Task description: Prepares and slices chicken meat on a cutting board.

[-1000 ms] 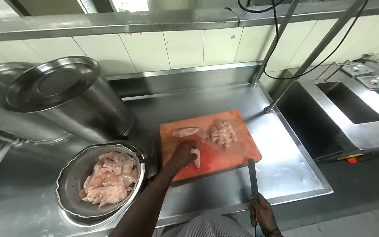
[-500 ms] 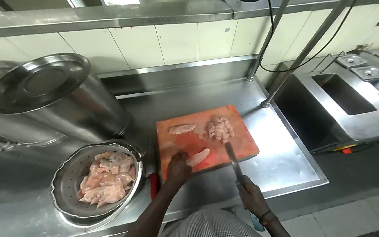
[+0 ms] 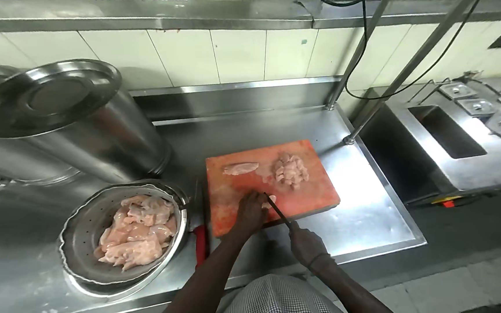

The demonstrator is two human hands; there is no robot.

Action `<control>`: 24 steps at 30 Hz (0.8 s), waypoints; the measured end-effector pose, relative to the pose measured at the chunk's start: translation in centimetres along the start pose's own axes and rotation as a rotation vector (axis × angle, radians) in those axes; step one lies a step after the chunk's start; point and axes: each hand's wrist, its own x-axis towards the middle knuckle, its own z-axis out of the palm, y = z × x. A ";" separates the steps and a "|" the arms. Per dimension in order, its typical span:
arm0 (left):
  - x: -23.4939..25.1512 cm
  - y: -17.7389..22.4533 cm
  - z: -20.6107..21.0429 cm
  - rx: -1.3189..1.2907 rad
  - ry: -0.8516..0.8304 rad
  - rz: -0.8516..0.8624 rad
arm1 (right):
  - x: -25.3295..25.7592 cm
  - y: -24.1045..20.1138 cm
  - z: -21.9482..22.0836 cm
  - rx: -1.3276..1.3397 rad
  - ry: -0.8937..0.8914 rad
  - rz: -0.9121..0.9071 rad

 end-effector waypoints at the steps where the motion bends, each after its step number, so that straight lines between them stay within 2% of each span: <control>1: 0.0 -0.1 0.0 -0.016 0.007 0.005 | 0.5 -0.4 -0.1 -0.007 0.009 -0.005; 5: -0.1 -0.5 0.5 -0.078 0.088 0.070 | 3.2 -2.0 0.3 -0.026 0.072 -0.037; 7: -0.1 -0.5 0.5 -0.081 0.091 0.042 | 3.4 -2.3 0.6 -0.030 0.075 -0.046; 11: -0.3 -0.3 1.2 -0.096 0.173 -0.017 | 1.6 -0.2 2.3 0.003 0.033 -0.019; 14: -0.9 -0.7 1.5 -0.123 0.271 0.022 | -1.4 0.6 1.7 0.002 -0.086 0.052; 18: -2.2 -2.6 2.0 -0.189 0.310 0.130 | -1.6 2.2 3.0 -0.041 -0.043 0.037; 24: -2.4 -3.1 2.3 -0.231 0.342 0.143 | -1.0 0.0 1.0 -0.029 -0.001 -0.010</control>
